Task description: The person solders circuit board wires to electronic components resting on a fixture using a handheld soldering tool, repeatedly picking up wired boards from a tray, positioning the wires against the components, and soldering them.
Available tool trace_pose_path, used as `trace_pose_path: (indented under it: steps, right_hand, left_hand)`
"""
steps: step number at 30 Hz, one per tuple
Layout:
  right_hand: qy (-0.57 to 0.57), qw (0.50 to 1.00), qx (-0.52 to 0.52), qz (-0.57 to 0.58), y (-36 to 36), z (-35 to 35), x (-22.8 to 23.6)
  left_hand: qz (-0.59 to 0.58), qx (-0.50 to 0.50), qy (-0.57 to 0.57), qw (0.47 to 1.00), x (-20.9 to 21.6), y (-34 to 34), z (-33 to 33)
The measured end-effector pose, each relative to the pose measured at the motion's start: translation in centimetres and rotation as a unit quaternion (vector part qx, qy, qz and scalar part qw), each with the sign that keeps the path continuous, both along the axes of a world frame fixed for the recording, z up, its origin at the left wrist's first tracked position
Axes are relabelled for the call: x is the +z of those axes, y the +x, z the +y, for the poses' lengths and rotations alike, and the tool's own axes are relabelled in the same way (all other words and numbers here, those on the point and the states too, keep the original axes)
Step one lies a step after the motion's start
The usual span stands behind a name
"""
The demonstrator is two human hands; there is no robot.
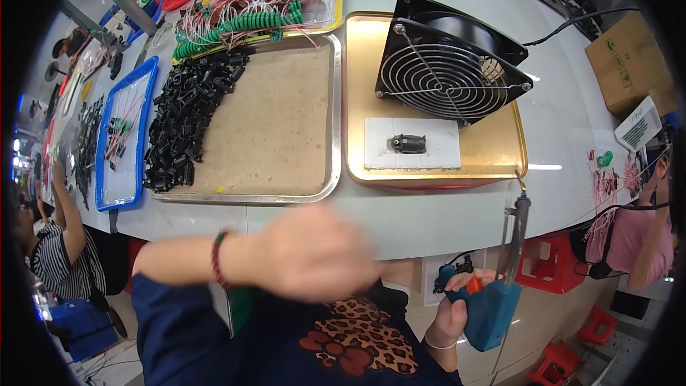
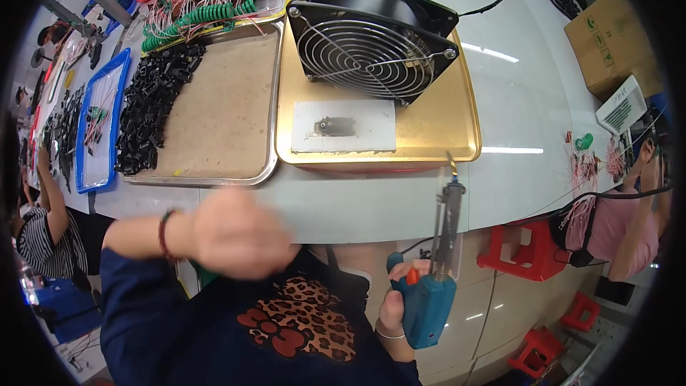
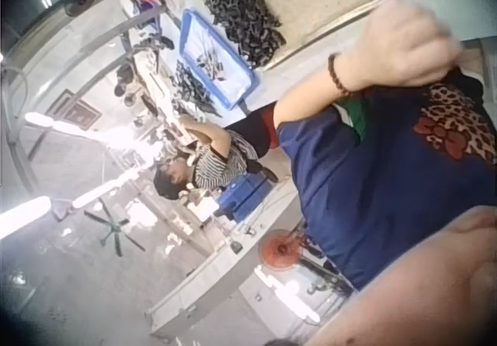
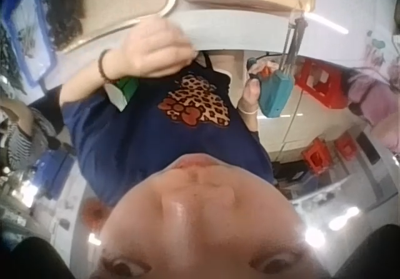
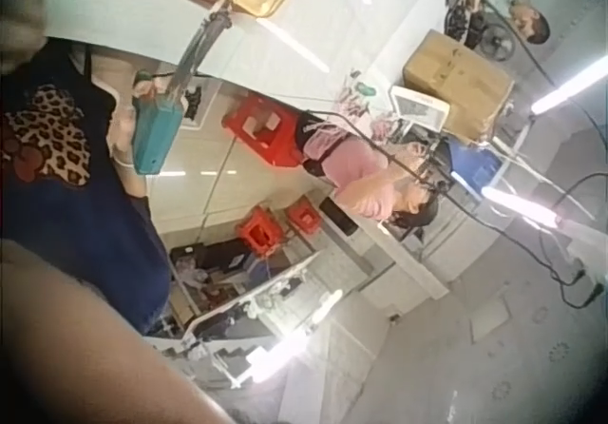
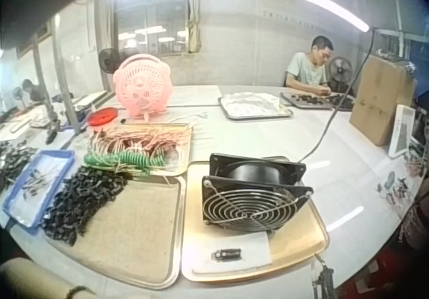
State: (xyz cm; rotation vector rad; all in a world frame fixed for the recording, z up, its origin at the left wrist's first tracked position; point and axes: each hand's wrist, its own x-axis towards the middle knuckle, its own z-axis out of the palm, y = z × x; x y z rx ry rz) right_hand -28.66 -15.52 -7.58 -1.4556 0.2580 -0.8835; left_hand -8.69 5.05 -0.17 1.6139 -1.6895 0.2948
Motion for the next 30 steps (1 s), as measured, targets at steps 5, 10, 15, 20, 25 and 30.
trace_pose_path:
  steps: [5, 10, 15, 20, 25, 30]
  right_hand:
    - [0.019, 0.998, -0.035, -0.040, 0.9, -1.4, 0.0]
    - [0.023, 0.998, -0.038, -0.035, 1.8, -1.4, 0.5]
    - [0.010, 0.999, -0.012, -0.030, 1.9, -1.1, 1.1]
    - [0.026, 1.000, -0.003, 0.004, 1.4, -0.2, 1.4]
    - [0.021, 0.999, -0.010, 0.046, 1.3, -0.7, 0.8]
    - [-0.065, 0.988, -0.024, 0.141, -0.3, -1.4, 0.5]
  left_hand:
    - [0.424, 0.075, 0.206, 0.879, -9.1, -10.5, 14.3]
    - [0.897, 0.229, 0.040, 0.375, -13.7, -20.1, 24.0]
    - [0.899, 0.206, 0.060, 0.382, -15.8, -17.9, 23.9]
    - [0.903, 0.168, 0.107, 0.379, -18.6, -14.9, 23.6]
    - [0.909, 0.124, 0.135, 0.374, -22.1, -13.5, 20.9]
    - [0.907, 0.066, 0.193, 0.368, -25.2, -11.3, 17.3]
